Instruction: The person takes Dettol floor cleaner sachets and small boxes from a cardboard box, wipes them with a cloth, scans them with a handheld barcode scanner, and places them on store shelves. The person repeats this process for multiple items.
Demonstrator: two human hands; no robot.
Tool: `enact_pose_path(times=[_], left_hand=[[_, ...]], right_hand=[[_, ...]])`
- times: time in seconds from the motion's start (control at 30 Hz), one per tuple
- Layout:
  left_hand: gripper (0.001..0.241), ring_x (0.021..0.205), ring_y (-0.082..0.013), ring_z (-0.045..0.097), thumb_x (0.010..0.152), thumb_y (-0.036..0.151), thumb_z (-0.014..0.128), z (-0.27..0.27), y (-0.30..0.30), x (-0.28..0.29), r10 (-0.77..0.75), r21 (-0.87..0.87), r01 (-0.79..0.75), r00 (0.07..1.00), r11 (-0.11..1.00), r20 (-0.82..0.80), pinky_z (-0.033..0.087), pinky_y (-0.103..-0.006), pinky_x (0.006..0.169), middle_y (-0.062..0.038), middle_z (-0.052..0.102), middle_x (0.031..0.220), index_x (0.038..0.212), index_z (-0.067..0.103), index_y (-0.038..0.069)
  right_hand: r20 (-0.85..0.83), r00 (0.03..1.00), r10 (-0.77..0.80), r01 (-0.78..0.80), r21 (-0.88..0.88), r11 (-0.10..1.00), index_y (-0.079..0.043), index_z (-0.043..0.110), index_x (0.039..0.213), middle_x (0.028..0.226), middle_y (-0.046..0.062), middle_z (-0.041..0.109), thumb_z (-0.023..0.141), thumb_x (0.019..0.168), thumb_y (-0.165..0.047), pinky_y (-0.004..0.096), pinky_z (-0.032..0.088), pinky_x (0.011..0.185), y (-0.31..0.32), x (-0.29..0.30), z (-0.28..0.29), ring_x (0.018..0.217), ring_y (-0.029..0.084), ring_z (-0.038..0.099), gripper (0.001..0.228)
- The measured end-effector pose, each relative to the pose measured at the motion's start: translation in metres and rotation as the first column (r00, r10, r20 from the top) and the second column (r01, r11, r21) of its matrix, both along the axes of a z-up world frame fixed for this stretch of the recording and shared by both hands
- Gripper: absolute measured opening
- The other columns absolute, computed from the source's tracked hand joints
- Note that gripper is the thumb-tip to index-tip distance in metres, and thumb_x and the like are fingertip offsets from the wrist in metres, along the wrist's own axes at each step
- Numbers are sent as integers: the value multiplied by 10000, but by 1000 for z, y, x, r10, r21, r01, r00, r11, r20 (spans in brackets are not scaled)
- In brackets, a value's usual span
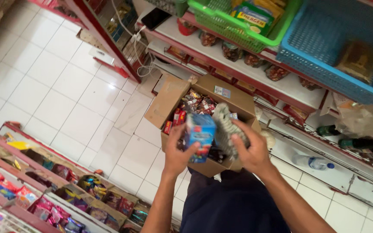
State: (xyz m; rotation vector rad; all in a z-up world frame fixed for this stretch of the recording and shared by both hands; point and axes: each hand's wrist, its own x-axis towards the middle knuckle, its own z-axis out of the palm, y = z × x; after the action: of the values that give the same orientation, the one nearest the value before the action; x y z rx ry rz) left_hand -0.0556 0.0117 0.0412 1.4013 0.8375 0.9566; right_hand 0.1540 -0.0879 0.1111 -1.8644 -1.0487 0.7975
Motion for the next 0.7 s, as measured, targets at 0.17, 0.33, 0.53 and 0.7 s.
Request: enact_pose_path(times=[0.17,0.33,0.53,0.7], left_hand=[[668,1103,-225,640,755,307,869,19,3,7,-237,132,269,947,954,-216,501,-334,981,-128,627,1179,1235,623,-87],[662,1112,-172,602,826,367,805,5,10,21,-242,-8,242,970,970,31,497,-315,944,-85,597,1237,1297,612,-55],[518,1096,-162,587,971,330,729,-22,-11,81,54,-196,1,959,981,277,482,-324,997,-73,645,1198,1326,584,-17],[754,1208,-181,529,927,285,737,0,-25,130,268,-333,-141,887,932,375,439,-358,1055,-81,516,1375,1513,318,62]], right_hand=[[329,868,371,-459,248,853,-29,618,1390,1474,214,595,637,973,-129,463,430,1132,10,12,27,1386,371,549,429],[137,950,281,-299,127,946,-82,620,1396,1401,162,652,647,948,-157,397,527,1040,-1,27,31,1257,321,647,455],[171,977,131,-171,250,953,-25,628,1368,1362,183,681,711,922,-116,367,503,1065,-34,36,2,1256,297,670,463],[110,993,-46,39,64,997,-46,728,1181,1206,112,763,808,826,-173,318,567,976,-72,66,-11,1113,218,755,385]])
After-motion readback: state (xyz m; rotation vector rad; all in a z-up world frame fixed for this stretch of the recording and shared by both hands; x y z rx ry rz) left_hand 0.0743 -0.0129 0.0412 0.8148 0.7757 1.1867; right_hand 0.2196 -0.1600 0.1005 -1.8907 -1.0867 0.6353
